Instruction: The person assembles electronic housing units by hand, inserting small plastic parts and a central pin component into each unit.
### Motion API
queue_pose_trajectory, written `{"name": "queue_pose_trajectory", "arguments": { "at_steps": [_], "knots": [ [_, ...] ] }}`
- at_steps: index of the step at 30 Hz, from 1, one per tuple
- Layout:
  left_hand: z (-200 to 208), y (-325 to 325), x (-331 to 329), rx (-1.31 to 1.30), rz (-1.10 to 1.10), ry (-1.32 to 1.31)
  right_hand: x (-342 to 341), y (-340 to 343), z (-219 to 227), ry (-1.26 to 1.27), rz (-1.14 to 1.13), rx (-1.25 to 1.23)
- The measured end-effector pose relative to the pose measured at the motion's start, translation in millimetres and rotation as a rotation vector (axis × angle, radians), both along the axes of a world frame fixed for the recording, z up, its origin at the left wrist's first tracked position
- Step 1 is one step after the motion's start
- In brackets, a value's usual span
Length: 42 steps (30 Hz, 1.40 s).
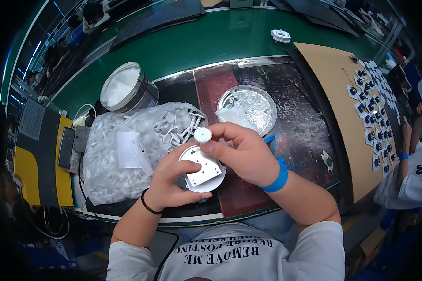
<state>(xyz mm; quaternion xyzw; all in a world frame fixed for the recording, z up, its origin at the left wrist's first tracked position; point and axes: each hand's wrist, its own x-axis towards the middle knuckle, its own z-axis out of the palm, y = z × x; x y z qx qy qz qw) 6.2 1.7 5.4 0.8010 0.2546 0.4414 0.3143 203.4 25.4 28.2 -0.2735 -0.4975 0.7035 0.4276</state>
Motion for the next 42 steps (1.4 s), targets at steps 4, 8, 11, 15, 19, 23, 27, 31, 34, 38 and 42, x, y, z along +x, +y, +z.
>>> {"name": "queue_pose_trajectory", "arguments": {
  "at_steps": [4, 8, 11, 15, 19, 23, 27, 31, 34, 38, 42],
  "knots": [
    [2, -3, 0, -0.013, 0.011, 0.015, -6, -2, 0, 0.011, 0.041, -0.054],
    [3, -3, 0, 0.001, 0.020, 0.038, -9, -4, -2, 0.037, 0.030, -0.089],
    [2, -3, 0, 0.007, 0.020, 0.045, -9, -3, -5, 0.008, 0.031, -0.046],
    [3, -2, 2, 0.005, 0.010, 0.045, -5, 0, -6, -0.391, -0.053, 0.445],
    [-13, -2, 0, -0.009, -0.002, -0.006, -2, 4, -2, -0.426, -0.033, 0.448],
    [-23, 0, -1, -0.007, 0.004, -0.204, 11, 11, 1, -0.228, -0.047, 0.326],
    [-19, 0, 1, 0.009, 0.024, -0.209, 11, 5, 9, -0.321, -0.012, 0.241],
    [-18, 0, 1, 0.040, 0.013, -0.236, 0, -2, 14, -0.301, 0.145, 0.076],
    [-17, 3, -4, 0.137, 0.117, -0.192, 5, 17, 22, -0.215, 0.106, 0.023],
    [-12, 5, -8, 0.163, 0.173, -0.199, 39, 108, 20, -0.324, -0.427, 0.178],
    [-8, 4, -4, 0.212, 0.182, -0.127, 97, 207, -10, -0.721, -0.796, 0.081]
  ]
}}
